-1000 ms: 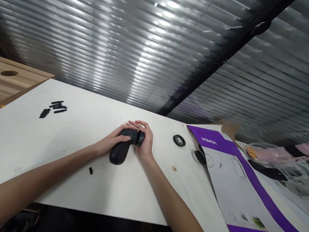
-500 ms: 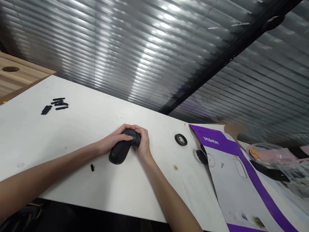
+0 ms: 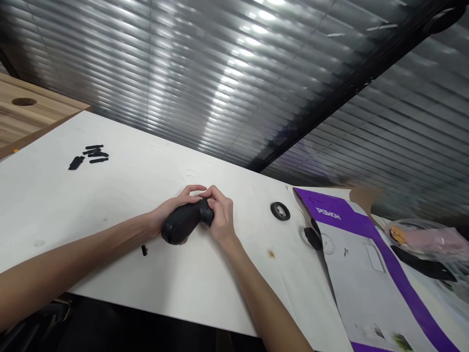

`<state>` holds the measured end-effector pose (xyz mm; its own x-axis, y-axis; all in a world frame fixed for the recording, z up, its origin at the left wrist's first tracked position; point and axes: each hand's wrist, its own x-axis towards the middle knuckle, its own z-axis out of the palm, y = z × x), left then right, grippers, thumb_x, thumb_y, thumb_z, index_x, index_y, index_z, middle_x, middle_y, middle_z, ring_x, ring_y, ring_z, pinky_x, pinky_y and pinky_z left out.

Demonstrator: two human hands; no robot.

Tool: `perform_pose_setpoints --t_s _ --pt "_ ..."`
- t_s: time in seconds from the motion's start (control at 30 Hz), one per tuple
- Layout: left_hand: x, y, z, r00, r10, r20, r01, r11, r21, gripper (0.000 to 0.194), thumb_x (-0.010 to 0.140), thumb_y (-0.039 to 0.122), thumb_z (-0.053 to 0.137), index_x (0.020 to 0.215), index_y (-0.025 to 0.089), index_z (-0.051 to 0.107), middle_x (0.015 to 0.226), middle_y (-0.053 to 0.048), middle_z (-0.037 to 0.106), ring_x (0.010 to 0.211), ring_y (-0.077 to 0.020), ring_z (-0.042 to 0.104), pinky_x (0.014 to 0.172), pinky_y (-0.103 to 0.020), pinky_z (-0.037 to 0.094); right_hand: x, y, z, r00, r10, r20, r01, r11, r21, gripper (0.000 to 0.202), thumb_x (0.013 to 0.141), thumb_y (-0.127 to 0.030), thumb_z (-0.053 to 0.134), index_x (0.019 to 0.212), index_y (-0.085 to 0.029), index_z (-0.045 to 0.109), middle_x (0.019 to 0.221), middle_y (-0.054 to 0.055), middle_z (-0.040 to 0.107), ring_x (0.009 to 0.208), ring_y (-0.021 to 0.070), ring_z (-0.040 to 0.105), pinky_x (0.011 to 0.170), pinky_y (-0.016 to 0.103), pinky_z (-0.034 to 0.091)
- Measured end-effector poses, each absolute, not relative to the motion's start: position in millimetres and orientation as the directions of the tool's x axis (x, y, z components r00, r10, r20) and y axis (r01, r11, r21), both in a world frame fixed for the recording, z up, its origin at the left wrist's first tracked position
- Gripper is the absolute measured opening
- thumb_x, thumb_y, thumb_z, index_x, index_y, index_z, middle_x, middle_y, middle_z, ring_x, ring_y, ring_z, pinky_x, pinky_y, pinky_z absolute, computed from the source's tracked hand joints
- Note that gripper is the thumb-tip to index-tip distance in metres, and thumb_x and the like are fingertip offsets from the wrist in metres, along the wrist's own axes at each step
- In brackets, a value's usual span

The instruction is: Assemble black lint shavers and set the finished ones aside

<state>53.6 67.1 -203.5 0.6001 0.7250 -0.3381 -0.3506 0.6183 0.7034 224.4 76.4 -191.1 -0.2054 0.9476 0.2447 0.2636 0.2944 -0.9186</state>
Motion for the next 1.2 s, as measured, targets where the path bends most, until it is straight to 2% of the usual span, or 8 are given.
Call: perform_pose_setpoints --t_s 0.2,0.4,0.53,0.6,0.67,0.83,1.0,1.2 --pt "48.8 67.5 -206.8 0.668 0.688 -0.282 -0.350 0.626 0.697 0.072 0.095 0.048 0.062 0.160 0.045 0.030 0.074 0.004 0.063 0.037 -0.0183 0.059 0.032 -0.027 0.048 224.8 73.8 -191.3 -0.307 0.887 0.344 0.320 0.437 -0.841 0.012 0.085 -0.029 0.044 0.076 -0.027 0.051 0.067 -0.001 0.051 0.059 0.0199 0.043 0.063 0.035 0.035" --pt "49.2 65.2 -199.5 0.637 0.711 -0.298 -0.389 0.630 0.672 0.067 0.095 0.042 0.060 0.157 0.042 0.033 0.068 0.005 0.060 0.034 -0.0168 0.053 0.029 -0.027 0.045 224.0 75.1 -193.4 -0.320 0.868 0.379 0.327 0.477 -0.816 0.016 0.088 -0.031 0.043 0.081 -0.026 0.057 0.072 0.002 0.058 0.064 0.0221 0.050 0.067 0.037 0.041" --pt "51.5 67.4 -202.9 0.667 0.683 -0.298 -0.413 0.672 0.615 0.043 0.094 0.044 0.062 0.132 0.028 0.052 0.063 0.003 0.058 0.038 -0.0168 0.053 0.030 -0.025 0.044 223.3 78.6 -194.0 -0.367 0.809 0.460 0.206 0.553 -0.807 0.021 0.091 -0.038 0.046 0.088 -0.027 0.064 0.092 0.007 0.072 0.084 0.0287 0.065 0.080 0.044 0.051" --pt "53.6 69.3 -206.1 0.695 0.656 -0.294 -0.428 0.706 0.564 0.034 0.092 0.047 0.063 0.113 0.023 0.054 0.063 0.001 0.059 0.040 -0.0169 0.054 0.030 -0.024 0.044 222.1 80.5 -192.3 -0.361 0.792 0.492 0.158 0.572 -0.805 0.023 0.091 -0.039 0.047 0.090 -0.027 0.066 0.101 0.008 0.075 0.094 0.0307 0.068 0.087 0.046 0.053" --pt "55.8 70.8 -208.3 0.693 0.666 -0.275 -0.456 0.701 0.549 0.032 0.090 0.046 0.066 0.108 0.024 0.052 0.067 0.000 0.061 0.041 -0.0171 0.055 0.030 -0.025 0.044 221.3 81.9 -189.7 -0.355 0.810 0.467 0.144 0.541 -0.829 0.023 0.089 -0.037 0.048 0.093 -0.026 0.068 0.101 0.008 0.076 0.094 0.0302 0.070 0.088 0.046 0.054" --pt "58.3 72.0 -209.5 0.669 0.702 -0.244 -0.452 0.645 0.616 0.054 0.089 0.042 0.066 0.135 0.031 0.043 0.069 0.003 0.062 0.040 -0.0191 0.056 0.029 -0.026 0.045 222.9 82.7 -182.9 -0.358 0.884 0.300 0.061 0.343 -0.937 0.027 0.080 -0.025 0.047 0.098 -0.025 0.067 0.096 0.004 0.075 0.090 0.0276 0.072 0.087 0.043 0.054" --pt "57.1 71.3 -209.1 0.653 0.716 -0.248 -0.394 0.601 0.696 0.074 0.092 0.046 0.062 0.156 0.034 0.028 0.067 0.005 0.060 0.039 -0.0201 0.057 0.032 -0.028 0.047 224.8 82.9 -180.7 -0.322 0.918 0.232 -0.007 0.243 -0.970 0.031 0.077 -0.026 0.047 0.100 -0.025 0.068 0.104 0.004 0.076 0.093 0.0287 0.074 0.088 0.043 0.055" --pt "57.0 66.1 -199.1 0.522 0.813 -0.256 -0.383 0.492 0.782 0.071 0.092 0.043 0.065 0.157 0.036 0.038 0.089 0.001 0.066 0.049 -0.0144 0.060 0.044 -0.026 0.049 222.3 86.3 -183.8 -0.156 0.979 0.130 0.050 0.139 -0.989 0.032 0.081 -0.026 0.048 0.104 -0.025 0.070 0.115 0.004 0.077 0.097 0.0303 0.075 0.089 0.043 0.055"
